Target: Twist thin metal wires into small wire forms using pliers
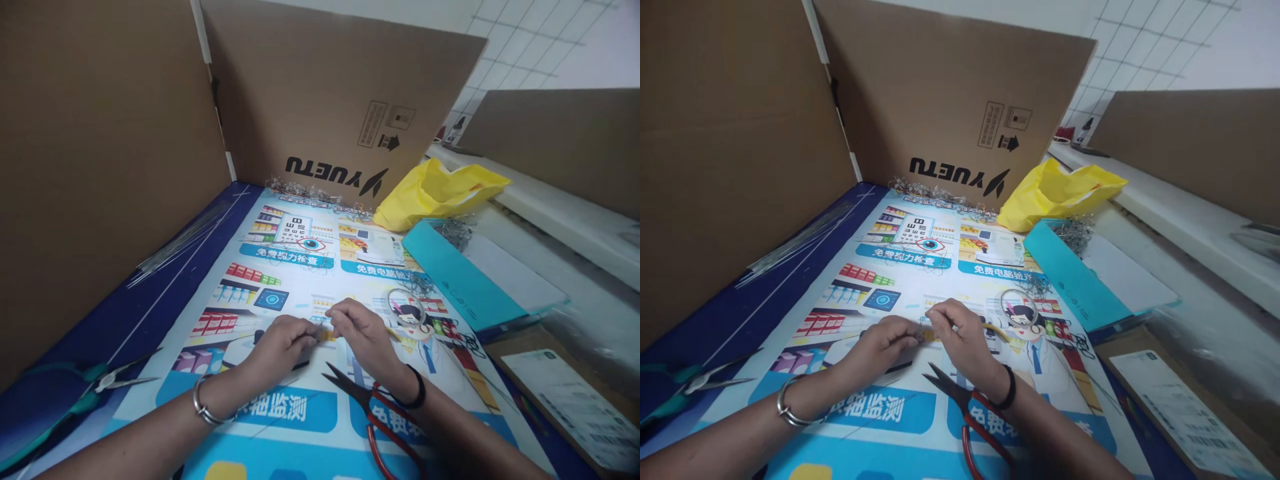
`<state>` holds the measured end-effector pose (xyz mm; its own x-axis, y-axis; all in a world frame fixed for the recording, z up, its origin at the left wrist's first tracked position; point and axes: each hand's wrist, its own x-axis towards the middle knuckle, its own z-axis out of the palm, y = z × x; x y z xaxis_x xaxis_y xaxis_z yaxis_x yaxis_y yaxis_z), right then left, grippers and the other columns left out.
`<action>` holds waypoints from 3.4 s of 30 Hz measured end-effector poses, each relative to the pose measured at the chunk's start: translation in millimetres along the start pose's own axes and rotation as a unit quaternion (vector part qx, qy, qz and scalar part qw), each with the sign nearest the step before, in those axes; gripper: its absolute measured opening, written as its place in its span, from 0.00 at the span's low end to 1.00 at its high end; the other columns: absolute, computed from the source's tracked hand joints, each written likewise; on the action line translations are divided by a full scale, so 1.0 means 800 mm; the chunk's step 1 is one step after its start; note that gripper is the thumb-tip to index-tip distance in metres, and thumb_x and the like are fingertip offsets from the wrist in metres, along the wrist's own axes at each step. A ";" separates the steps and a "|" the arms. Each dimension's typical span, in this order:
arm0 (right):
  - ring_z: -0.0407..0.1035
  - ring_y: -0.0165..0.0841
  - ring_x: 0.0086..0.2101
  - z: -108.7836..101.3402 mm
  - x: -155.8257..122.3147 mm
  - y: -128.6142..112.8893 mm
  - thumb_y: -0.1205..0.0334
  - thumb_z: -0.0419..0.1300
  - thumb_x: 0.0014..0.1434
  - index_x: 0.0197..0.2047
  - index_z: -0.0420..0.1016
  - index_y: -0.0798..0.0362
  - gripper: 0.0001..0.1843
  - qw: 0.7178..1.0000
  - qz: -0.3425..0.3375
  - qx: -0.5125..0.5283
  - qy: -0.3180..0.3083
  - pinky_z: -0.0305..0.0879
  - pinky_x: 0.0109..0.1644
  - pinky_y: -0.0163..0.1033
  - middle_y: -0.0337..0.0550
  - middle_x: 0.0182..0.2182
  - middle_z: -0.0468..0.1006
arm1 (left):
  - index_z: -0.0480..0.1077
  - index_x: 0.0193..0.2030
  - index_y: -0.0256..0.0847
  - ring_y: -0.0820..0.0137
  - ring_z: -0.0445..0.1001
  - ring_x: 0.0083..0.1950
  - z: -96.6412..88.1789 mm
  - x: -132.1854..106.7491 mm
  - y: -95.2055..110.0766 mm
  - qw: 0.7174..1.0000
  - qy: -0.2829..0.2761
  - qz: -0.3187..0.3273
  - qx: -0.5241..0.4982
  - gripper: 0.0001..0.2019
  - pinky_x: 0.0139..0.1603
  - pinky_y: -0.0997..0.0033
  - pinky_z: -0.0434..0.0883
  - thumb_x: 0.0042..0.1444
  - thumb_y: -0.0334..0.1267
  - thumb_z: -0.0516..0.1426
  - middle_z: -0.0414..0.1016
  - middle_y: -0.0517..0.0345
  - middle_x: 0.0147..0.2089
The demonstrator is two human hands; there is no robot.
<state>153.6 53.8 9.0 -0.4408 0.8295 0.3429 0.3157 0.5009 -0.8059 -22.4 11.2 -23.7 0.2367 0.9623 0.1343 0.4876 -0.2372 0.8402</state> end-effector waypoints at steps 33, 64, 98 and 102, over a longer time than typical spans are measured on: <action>0.68 0.30 0.31 0.024 -0.002 -0.002 0.67 0.59 0.54 0.30 0.73 0.52 0.03 0.997 -0.010 -0.050 -0.062 0.62 0.36 0.35 0.39 0.27 0.74 | 0.73 0.38 0.43 0.69 0.71 0.40 -0.025 0.005 -0.001 0.996 -0.040 -0.005 -0.079 0.09 0.42 0.71 0.66 0.57 0.37 0.51 0.76 0.60 0.37; 0.65 0.29 0.28 0.034 -0.009 0.017 0.65 0.58 0.57 0.23 0.68 0.53 0.11 0.991 -0.029 -0.094 -0.087 0.59 0.32 0.33 0.38 0.23 0.69 | 0.74 0.40 0.41 0.68 0.71 0.44 -0.020 0.002 -0.001 0.989 0.023 0.013 -0.149 0.09 0.48 0.67 0.67 0.55 0.35 0.55 0.75 0.56 0.40; 0.63 0.27 0.26 0.039 -0.013 0.033 0.74 0.56 0.52 0.21 0.67 0.54 0.10 0.983 -0.074 -0.128 -0.111 0.55 0.30 0.31 0.37 0.22 0.68 | 0.73 0.28 0.38 0.69 0.71 0.36 -0.006 0.002 0.010 0.992 0.049 0.019 -0.115 0.03 0.41 0.69 0.67 0.50 0.33 0.58 0.74 0.56 0.31; 0.63 0.28 0.25 0.036 -0.009 0.030 0.72 0.57 0.52 0.21 0.68 0.55 0.10 0.977 -0.049 -0.164 -0.128 0.55 0.29 0.31 0.38 0.22 0.69 | 0.71 0.26 0.38 0.69 0.70 0.34 -0.006 0.004 0.010 0.994 0.045 0.015 -0.097 0.05 0.39 0.69 0.66 0.51 0.34 0.57 0.73 0.57 0.29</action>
<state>140.1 52.6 -26.9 -0.6641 0.7065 0.2446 0.4957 0.6610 -0.5633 -21.9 13.3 -14.2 0.1693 0.9650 0.2002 0.3076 -0.2448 0.9195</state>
